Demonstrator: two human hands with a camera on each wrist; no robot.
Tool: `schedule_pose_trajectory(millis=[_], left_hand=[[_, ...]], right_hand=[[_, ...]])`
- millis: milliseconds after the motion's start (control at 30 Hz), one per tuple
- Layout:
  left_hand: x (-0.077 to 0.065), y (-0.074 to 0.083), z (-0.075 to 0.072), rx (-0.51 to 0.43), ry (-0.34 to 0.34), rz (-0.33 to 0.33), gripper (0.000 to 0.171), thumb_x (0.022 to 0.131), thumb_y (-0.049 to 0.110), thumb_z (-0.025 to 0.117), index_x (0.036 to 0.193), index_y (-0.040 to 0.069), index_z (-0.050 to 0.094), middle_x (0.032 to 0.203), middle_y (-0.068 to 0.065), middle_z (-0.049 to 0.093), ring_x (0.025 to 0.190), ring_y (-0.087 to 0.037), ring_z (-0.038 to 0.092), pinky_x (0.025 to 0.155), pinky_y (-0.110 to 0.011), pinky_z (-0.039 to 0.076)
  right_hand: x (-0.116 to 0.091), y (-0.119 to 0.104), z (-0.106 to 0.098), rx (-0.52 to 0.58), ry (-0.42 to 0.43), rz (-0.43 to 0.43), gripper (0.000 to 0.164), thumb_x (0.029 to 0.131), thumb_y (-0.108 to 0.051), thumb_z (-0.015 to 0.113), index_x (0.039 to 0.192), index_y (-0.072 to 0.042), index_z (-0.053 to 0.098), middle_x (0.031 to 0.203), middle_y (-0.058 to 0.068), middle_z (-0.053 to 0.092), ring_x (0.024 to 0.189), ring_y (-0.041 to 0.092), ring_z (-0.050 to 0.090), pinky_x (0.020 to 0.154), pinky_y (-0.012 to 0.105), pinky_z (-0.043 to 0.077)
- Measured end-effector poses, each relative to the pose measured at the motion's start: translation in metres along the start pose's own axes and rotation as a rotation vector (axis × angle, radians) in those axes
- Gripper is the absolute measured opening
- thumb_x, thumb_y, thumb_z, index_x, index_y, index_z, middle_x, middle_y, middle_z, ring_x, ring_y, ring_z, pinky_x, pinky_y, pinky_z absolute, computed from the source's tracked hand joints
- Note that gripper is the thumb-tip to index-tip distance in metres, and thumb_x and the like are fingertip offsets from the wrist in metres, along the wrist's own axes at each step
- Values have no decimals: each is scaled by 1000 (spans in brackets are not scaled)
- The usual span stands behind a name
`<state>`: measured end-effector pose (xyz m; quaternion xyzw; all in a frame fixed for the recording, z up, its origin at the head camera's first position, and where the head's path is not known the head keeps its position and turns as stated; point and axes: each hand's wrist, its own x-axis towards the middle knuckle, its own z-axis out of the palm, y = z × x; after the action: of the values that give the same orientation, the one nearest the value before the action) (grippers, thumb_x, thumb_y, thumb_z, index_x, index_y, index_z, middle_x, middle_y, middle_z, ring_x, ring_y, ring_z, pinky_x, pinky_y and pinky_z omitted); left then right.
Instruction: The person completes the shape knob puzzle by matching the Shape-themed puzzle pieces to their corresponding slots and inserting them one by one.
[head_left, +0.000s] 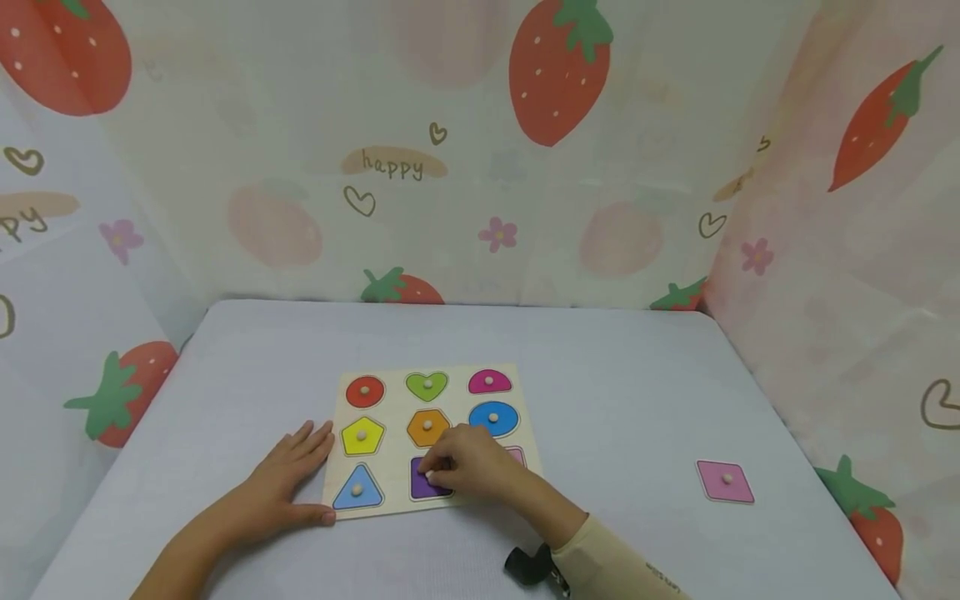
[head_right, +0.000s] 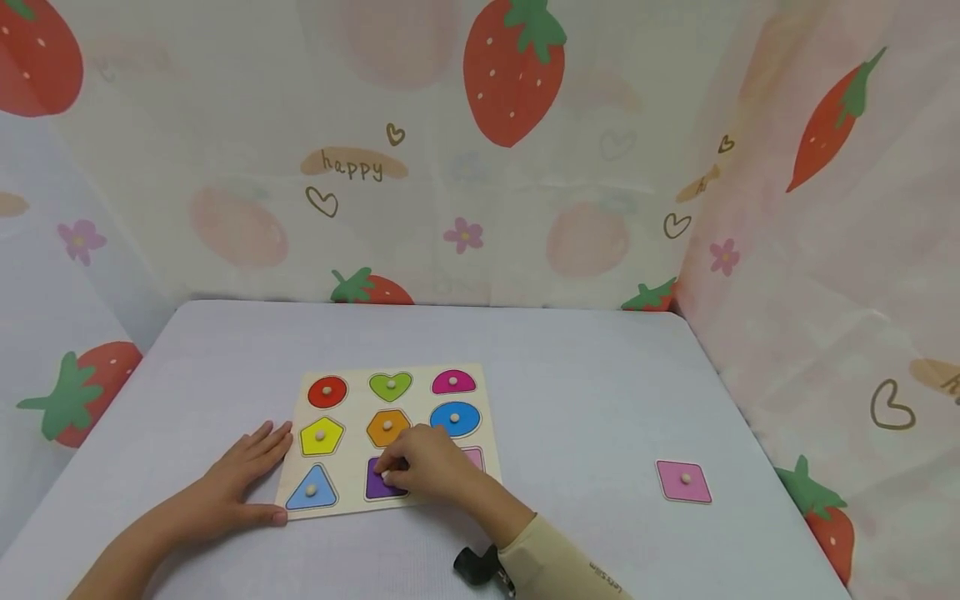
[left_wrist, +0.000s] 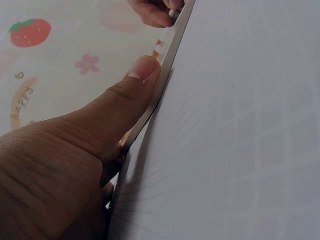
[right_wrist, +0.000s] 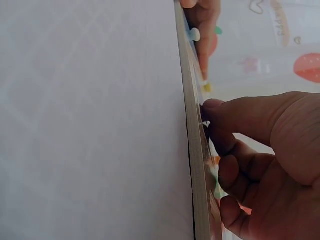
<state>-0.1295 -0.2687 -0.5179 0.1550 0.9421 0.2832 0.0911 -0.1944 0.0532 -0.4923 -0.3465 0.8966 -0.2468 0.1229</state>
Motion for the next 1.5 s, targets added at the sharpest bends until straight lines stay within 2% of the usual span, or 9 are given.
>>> schedule_pose_trajectory(millis=[167,433,633,800,967,1167,1367,1433,1500], left_hand=[[0,-2,0,-6,0,-8,116,72,69,79,160,9,35,171,-8,23,158,-40,7,125,-25,-12],[0,-3,0,-6,-11,-16,117,71,71,79,161,11,34,171,-6,22,158,-39,7,129,-53,4],[2,-5,0,4,-5,-17,117,71,71,79,161,11,33,171,-7,22,158,-39,6,130,-47,0],[0,-4,0,-15,-8,-4,116,72,71,78,160,9,34,171,-7,22,158,-39,6,126,-26,-11],[1,-2,0,-27,-14,-1,116,72,71,78,161,11,33,171,-6,22,158,-39,6,126,-26,-12],[5,-3,2,-11,-9,-4,116,72,71,78,161,11,33,171,-6,22,159,-38,6,123,-21,-13],[7,-2,2,-7,-16,-6,117,72,69,80,161,9,33,171,-7,22,158,-40,6,129,-48,0],[5,-2,1,-5,-19,-8,117,71,69,80,161,9,33,171,-8,22,158,-40,6,129,-44,-3],[4,-2,0,-10,-21,-5,116,72,69,79,161,9,33,171,-8,22,158,-41,6,127,-31,-10]], right_hand=[[1,-3,-1,7,-5,9,13,90,-20,80,101,-27,82,86,-21,68,87,-1,56,76,17,48],[0,-6,-3,-11,-7,-3,12,91,-21,80,102,-25,83,85,-21,69,85,-1,55,75,16,48],[-1,-4,-5,-9,-46,-16,18,89,-25,82,108,-25,81,86,-21,66,87,-1,54,75,17,47],[-3,-5,-9,-20,-76,-10,24,87,-26,84,111,-26,80,92,-20,68,92,0,56,80,20,48],[-7,-5,-11,-55,-70,-13,25,86,-28,84,111,-28,80,94,-20,68,94,0,57,82,20,49],[-25,5,-27,-14,-10,-6,23,89,-25,80,112,-28,79,98,-19,69,100,3,58,90,27,50],[-62,23,-55,27,92,1,23,93,-22,76,116,-22,78,108,-10,72,112,9,57,101,40,49],[-74,31,-62,20,145,3,23,92,-19,77,115,-20,78,109,-8,73,113,10,57,103,44,48],[-85,41,-68,1,203,1,22,91,-18,79,113,-20,78,108,-9,73,113,10,58,102,45,48]])
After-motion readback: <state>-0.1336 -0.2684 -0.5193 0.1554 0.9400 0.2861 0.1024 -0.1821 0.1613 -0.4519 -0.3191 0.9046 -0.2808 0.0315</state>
